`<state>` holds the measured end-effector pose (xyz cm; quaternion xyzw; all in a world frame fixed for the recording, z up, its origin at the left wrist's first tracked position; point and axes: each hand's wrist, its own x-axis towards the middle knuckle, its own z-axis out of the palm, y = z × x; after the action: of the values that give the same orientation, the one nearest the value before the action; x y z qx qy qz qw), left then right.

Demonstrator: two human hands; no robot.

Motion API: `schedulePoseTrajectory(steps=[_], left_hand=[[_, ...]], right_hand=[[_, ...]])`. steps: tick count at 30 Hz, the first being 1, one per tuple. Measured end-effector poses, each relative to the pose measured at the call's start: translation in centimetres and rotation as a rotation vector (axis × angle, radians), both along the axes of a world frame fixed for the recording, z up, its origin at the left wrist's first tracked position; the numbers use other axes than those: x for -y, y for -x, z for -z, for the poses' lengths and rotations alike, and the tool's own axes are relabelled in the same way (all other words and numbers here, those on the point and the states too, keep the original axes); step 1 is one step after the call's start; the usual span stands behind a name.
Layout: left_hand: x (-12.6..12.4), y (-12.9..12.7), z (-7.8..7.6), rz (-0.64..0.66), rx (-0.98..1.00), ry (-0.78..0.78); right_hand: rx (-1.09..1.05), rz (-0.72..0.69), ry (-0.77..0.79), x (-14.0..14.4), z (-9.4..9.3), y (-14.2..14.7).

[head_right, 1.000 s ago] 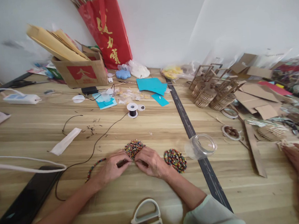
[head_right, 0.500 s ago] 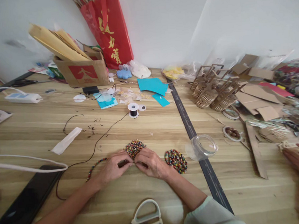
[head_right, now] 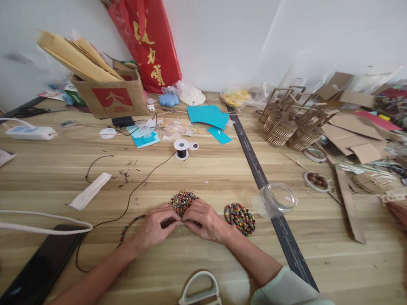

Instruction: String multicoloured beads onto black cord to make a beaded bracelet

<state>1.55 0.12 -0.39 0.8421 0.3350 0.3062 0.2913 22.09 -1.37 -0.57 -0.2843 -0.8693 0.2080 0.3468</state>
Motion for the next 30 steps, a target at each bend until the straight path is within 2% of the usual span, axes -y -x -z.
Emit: schedulePoseTrajectory(steps=[8,30], left_hand=[[0.04,-0.05,-0.09,-0.017,-0.041,0.030],[-0.07,-0.13,-0.04,0.017,-0.041,-0.041]], right_hand=[[0.006,-0.003,-0.016,-0.07,0.18,-0.05],[0.007,-0.024,0.011,-0.02,-0.08,-0.02]])
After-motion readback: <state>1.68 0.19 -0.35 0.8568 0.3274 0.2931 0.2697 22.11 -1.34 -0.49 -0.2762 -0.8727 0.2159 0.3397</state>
